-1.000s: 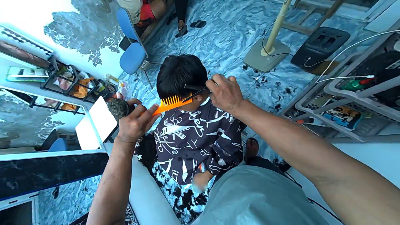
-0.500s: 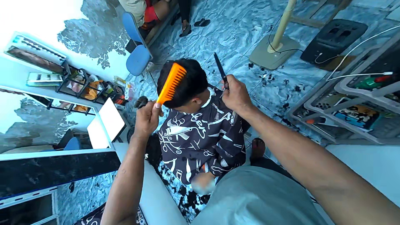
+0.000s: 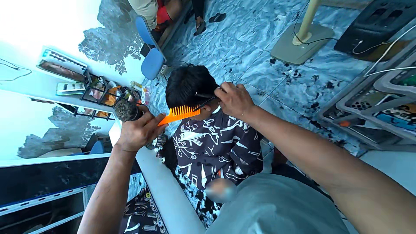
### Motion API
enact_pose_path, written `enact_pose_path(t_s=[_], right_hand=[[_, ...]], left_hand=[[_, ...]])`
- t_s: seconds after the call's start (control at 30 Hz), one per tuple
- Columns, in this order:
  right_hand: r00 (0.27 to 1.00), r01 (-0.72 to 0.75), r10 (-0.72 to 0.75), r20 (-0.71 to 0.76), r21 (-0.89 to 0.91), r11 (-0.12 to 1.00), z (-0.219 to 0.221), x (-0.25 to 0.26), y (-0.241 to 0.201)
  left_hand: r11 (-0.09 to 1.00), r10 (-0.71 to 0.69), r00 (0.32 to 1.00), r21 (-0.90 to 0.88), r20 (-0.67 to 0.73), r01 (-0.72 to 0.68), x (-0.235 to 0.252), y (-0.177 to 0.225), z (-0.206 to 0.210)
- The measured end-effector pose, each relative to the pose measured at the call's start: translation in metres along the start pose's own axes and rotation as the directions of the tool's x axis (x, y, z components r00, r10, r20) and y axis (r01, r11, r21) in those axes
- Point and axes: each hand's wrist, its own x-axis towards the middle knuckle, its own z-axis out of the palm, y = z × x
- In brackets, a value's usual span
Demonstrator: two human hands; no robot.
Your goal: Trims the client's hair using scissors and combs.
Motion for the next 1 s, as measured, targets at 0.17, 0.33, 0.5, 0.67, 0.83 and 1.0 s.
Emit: enact_pose_path(t_s=[0.17,0.33,0.5,0.67,0.83,1.0], right_hand=[[0.999,-0.002,0.006,-0.046,0.072,0.997,0.001,-0.001,-0.003],[0.999,-0.052,0.053,-0.003,0.136,0.989,-0.004,0.002,-0.003],[0.999,-0.032,0.036,-0.015,0.194,0.980,-0.008,0.004,-0.001],[1.000,-0.016,0.016,-0.002,0.188,0.982,-0.018,0.008,0.003],[0.994,-0.107,0.113,0.001,0.335,0.936,-0.023,0.014,0.013],[0.929,-0.351,0.355,0.103,0.545,0.762,-0.027,0.015,0.052]], left_hand=[[0.999,0.013,0.999,0.042,-0.042,-0.011,0.022,0.002,-0.008],[1.000,0.014,0.998,0.022,-0.060,-0.013,0.033,0.003,-0.014],[0.999,0.013,0.997,0.035,-0.076,-0.011,0.039,0.004,-0.016],[0.999,0.016,0.995,0.040,-0.094,-0.012,0.046,0.005,-0.019],[0.957,-0.263,0.956,0.088,-0.133,0.276,0.066,0.016,-0.017],[0.712,-0.662,0.748,-0.280,0.034,0.643,0.068,0.052,0.014]])
